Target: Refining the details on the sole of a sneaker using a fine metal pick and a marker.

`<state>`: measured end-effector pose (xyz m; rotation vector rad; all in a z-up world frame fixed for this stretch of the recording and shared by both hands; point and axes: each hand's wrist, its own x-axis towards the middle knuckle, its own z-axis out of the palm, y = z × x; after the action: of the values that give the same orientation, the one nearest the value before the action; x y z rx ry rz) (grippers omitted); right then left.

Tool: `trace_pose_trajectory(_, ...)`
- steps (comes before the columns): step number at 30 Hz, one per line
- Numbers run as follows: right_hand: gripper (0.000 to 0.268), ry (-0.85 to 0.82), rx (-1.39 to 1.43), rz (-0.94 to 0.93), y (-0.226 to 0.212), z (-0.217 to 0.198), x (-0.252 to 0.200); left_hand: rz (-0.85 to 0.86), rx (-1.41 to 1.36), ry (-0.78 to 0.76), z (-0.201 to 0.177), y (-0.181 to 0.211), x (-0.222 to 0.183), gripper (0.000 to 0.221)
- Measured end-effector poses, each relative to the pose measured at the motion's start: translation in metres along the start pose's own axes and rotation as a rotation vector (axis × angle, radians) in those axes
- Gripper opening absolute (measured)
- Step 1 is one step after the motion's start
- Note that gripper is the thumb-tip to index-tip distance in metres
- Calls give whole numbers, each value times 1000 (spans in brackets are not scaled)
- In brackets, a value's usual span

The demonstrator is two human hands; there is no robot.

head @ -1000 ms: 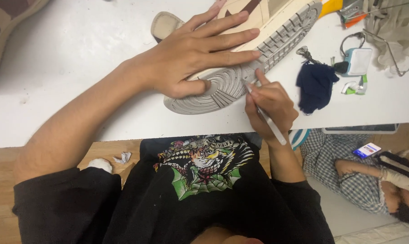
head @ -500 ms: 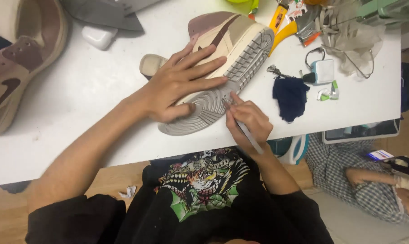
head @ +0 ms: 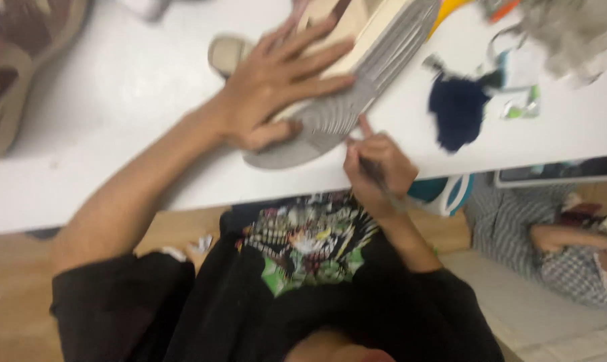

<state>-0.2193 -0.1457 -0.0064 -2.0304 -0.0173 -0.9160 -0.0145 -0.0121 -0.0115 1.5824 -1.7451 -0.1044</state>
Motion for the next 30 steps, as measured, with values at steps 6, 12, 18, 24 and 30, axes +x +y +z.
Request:
trace_pose_trajectory(6,10,13,4,59,-2,7,-14,29,12,-37,-11,7,-10,70)
trace_pose_trajectory(12,10,21,90,117,-1,4,-15,32,17,-36,-10,7,-10,68)
trace_pose_trajectory(18,12,44,112,174,5,4,-21,26,31,-30,-11,9,-10,68)
trace_pose_trajectory(24,12,79,120,198,4,4,-20,28,23,-40,-12,10,-11,69)
trace_pose_trajectory(30,11,49,45,97,0,9,-15,19,28,-49,-13,12,-9,71)
